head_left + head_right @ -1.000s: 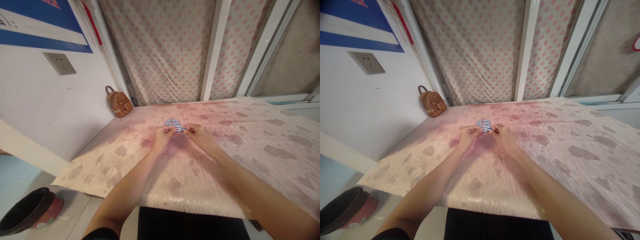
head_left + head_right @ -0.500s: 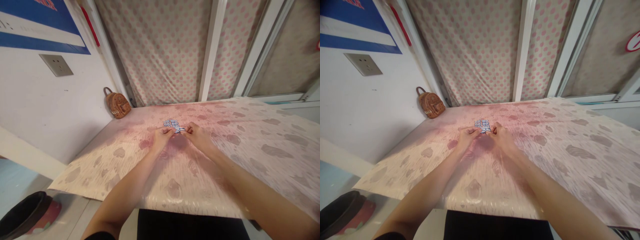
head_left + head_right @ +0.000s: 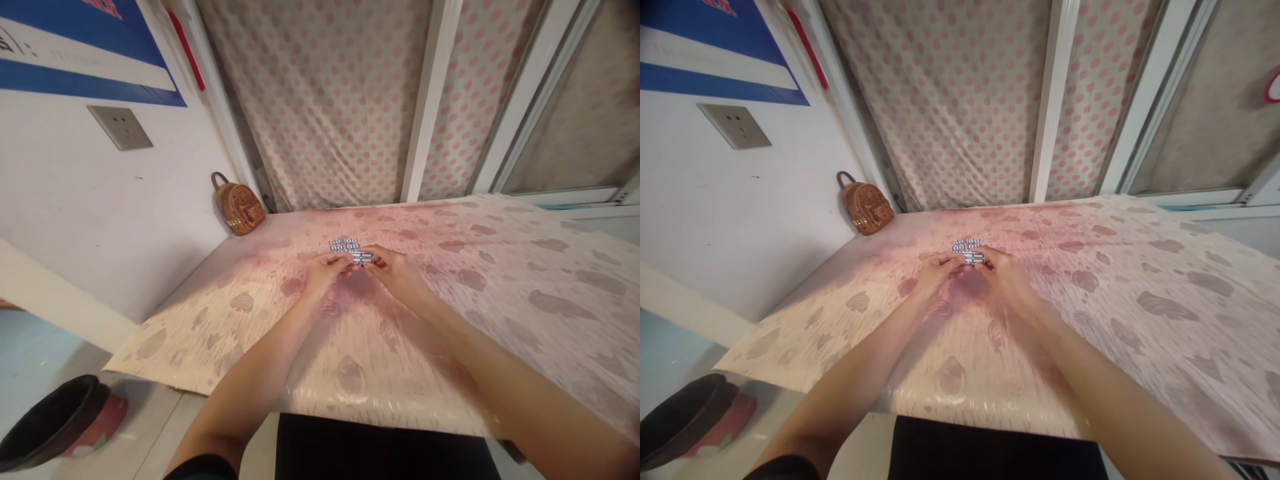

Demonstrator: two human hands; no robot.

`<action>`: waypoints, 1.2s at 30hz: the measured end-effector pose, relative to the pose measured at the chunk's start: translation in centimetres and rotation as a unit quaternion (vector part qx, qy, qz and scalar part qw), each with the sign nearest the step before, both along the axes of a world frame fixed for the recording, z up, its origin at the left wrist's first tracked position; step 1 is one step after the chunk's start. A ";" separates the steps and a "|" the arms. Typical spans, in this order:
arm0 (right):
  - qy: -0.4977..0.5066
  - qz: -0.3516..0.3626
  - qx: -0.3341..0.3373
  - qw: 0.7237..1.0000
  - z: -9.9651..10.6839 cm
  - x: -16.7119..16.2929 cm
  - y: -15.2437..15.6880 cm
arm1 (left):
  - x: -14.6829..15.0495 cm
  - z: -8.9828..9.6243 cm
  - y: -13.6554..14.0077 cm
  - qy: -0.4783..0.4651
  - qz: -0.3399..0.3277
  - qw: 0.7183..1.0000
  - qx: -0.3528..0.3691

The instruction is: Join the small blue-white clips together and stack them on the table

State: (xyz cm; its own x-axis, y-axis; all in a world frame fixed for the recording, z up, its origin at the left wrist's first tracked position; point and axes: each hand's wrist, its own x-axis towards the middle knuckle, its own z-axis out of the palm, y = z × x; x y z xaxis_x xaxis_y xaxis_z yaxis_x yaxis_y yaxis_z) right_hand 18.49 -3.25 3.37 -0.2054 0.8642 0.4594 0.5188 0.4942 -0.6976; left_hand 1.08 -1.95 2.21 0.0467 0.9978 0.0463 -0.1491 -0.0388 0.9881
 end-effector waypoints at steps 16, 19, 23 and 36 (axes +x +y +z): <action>0.105 0.029 -0.218 0.970 -2.0 0.8 2.5 | -0.8 -2.3 1.3 0.151 -0.017 0.988 0.038; 0.122 0.013 -0.236 0.964 -2.2 0.8 2.8 | -1.6 -2.7 2.3 0.219 0.027 0.974 0.056; 0.156 -0.059 -0.199 0.966 -2.5 1.4 3.7 | -2.3 -2.4 4.4 0.289 0.086 0.953 0.023; 0.165 -0.106 -0.178 0.964 -4.6 3.3 6.4 | 0.9 -2.8 9.7 0.350 0.115 0.929 -0.029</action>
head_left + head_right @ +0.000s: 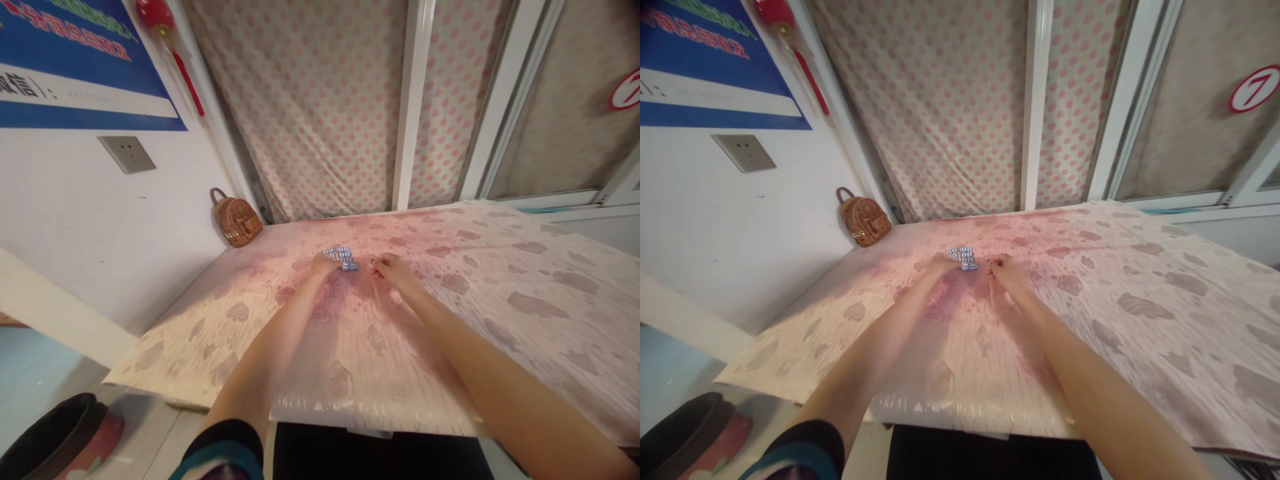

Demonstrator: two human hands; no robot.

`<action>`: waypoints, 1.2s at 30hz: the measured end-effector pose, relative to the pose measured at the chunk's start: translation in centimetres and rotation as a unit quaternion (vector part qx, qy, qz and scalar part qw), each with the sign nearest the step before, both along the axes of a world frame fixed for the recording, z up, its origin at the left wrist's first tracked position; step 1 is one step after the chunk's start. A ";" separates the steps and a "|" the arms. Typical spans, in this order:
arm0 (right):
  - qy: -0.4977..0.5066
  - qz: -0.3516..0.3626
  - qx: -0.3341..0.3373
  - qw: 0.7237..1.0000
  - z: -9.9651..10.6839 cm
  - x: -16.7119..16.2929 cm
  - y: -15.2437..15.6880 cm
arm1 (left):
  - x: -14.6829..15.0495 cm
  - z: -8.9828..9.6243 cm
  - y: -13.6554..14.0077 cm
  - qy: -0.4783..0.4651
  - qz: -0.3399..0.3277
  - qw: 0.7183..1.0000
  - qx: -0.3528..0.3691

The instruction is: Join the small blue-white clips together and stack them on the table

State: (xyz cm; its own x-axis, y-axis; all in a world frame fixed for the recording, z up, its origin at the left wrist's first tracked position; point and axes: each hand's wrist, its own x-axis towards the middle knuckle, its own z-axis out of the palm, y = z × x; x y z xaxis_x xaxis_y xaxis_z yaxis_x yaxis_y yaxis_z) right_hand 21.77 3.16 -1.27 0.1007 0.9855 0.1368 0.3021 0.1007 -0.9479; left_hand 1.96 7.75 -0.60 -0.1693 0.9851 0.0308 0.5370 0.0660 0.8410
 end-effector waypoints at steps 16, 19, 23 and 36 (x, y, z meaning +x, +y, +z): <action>-0.049 -0.066 0.031 0.996 -0.1 0.7 0.2 | -5.1 1.5 -3.0 0.125 0.062 0.990 0.022; -0.115 -0.105 0.054 0.986 -0.5 1.1 -0.1 | -7.7 1.6 -4.3 0.170 0.110 0.978 0.053; -0.150 -0.123 0.056 0.979 -1.1 1.2 -0.4 | -9.7 0.9 -5.2 0.178 0.132 0.973 0.058; -0.177 -0.091 0.075 0.977 -1.0 1.5 -1.5 | -9.7 0.3 -4.6 0.142 0.096 0.982 0.076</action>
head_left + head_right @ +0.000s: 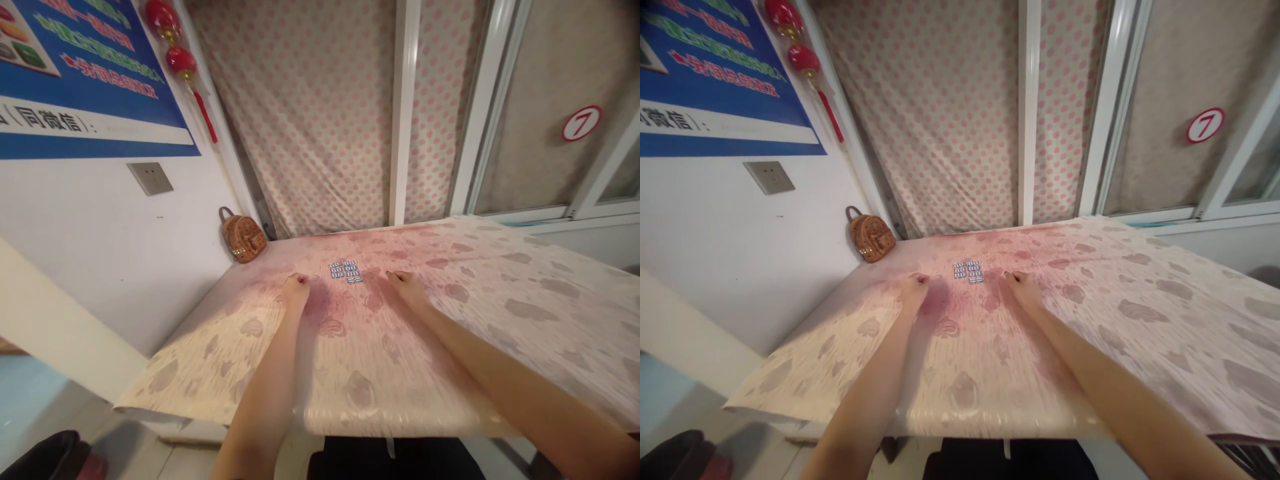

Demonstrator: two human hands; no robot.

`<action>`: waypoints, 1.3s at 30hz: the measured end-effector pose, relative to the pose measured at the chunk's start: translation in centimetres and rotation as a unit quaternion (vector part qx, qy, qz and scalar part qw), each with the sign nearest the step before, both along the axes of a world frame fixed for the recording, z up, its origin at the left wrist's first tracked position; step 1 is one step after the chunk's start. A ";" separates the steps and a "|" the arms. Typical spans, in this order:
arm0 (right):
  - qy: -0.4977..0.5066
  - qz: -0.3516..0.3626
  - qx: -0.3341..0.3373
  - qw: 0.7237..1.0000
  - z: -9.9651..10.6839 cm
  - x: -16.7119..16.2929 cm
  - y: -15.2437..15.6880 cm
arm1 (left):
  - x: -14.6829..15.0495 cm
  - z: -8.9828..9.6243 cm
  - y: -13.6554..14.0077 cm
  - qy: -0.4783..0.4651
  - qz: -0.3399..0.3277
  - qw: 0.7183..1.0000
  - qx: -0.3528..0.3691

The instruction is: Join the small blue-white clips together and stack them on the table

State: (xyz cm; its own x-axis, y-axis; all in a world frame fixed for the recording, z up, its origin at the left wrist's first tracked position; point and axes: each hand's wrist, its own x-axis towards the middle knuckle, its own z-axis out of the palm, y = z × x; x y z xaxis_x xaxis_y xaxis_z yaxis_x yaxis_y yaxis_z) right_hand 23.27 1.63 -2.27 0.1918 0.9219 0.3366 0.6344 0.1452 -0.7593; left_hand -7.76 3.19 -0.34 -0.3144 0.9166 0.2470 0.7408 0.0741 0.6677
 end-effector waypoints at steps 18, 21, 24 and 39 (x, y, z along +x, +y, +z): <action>-0.009 0.017 0.005 1.000 -0.2 0.2 0.4 | -0.2 -0.5 0.3 0.015 0.000 1.000 -0.010; -0.003 0.017 -0.008 1.000 -0.2 0.3 0.5 | -0.1 -0.5 0.2 0.015 0.000 1.000 -0.014; 0.001 0.021 -0.017 1.000 -0.1 0.4 0.4 | 0.3 -0.2 -0.1 0.019 0.002 1.000 -0.019; -0.005 -0.045 -0.062 0.997 -0.9 0.5 2.7 | 5.0 6.2 -6.0 0.089 -0.046 0.986 0.132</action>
